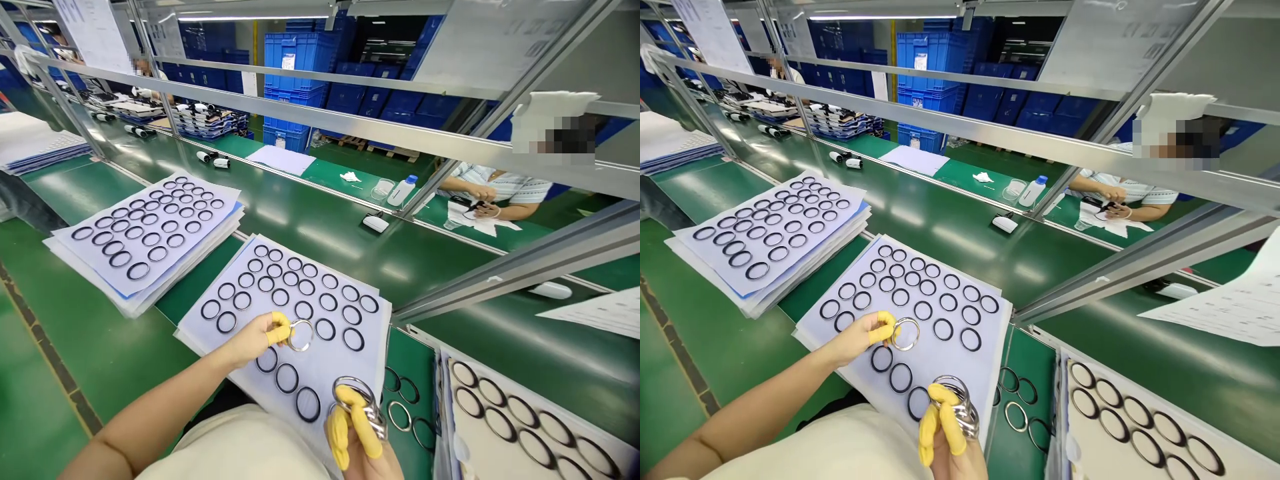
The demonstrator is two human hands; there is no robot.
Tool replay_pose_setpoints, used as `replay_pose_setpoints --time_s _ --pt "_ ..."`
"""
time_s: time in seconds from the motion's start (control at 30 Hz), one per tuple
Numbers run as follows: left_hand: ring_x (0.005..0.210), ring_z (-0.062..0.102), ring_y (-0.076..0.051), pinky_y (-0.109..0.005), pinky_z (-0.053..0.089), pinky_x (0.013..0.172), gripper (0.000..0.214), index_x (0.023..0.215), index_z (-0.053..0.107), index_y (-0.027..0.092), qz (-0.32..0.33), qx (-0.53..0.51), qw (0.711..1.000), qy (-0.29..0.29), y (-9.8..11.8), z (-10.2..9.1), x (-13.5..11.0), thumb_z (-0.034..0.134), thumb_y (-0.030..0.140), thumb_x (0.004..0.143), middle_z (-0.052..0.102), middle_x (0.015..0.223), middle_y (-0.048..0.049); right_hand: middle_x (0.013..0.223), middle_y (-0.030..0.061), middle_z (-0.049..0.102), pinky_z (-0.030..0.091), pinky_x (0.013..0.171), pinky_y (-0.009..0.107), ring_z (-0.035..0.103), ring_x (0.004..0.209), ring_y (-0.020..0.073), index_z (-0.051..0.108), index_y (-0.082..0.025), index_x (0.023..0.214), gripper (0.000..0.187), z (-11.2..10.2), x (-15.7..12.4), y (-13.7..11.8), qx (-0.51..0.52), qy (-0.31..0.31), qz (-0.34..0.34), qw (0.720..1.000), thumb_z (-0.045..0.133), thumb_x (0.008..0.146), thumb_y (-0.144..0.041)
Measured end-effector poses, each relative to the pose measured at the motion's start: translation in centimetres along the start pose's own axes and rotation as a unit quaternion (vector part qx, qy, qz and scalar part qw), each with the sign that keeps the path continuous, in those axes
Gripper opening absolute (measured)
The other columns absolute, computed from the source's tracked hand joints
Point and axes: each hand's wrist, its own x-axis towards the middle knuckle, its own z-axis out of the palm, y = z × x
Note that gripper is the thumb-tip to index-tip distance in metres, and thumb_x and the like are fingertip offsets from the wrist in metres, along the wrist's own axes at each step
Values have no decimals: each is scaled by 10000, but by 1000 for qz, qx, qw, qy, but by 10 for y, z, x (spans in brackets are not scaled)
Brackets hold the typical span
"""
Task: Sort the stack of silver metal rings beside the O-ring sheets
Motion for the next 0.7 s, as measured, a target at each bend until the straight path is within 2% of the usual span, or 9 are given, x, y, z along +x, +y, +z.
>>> replay_pose_setpoints --time_s 0.1,0.17,0.27,0.37,0.5,0.6,0.7 --pt "669 535 -126 -273 455 663 423 775 527 152 -4 -122 988 -95 33 14 -21 604 568 784 587 770 -34 541 -20 614 384 470 234 483 466 108 702 -224 907 255 9 -3 -5 -14 5 -14 1000 712 785 -448" --pt "635 507 -113 -252 428 632 491 751 517 154 -12 -178 975 -136 45 20 -29 650 625 715 561 728 -21 524 -22 608 386 464 228 489 466 107 711 -213 855 240 16 -6 -9 -16 -3 -19 1000 739 764 -434" --pt "621 495 -102 -237 407 616 525 744 514 155 -25 -225 959 -170 49 25 -31 678 649 675 547 728 -16 522 -21 628 397 469 219 508 465 100 715 -214 801 215 23 -10 -15 -21 -8 -18 1000 770 738 -411" --pt "609 502 -106 -247 418 612 525 736 517 150 -31 -230 954 -192 47 28 -29 672 649 682 552 726 -25 559 -12 661 415 488 239 526 481 113 710 -217 790 242 24 -11 -16 -17 12 -10 1000 817 679 -403" --pt "647 515 -114 -260 436 644 439 751 518 154 -7 -179 967 -183 44 30 -29 637 576 760 569 765 -29 599 -8 673 417 475 250 551 523 136 703 -222 756 264 18 -9 -13 15 37 4 999 855 621 -390" --pt "727 554 -144 -292 475 702 328 756 523 163 18 -93 983 -156 39 26 -27 586 477 825 581 800 -29 547 -13 652 411 466 253 523 478 124 709 -228 708 229 12 -7 -8 44 3 29 999 844 634 -398" --pt "863 565 -184 -369 467 864 165 781 549 170 27 41 997 -53 21 11 -14 561 315 857 596 885 -41 504 -15 638 445 497 276 522 447 120 728 -258 689 186 1 -6 -2 65 -23 32 997 839 638 -397"
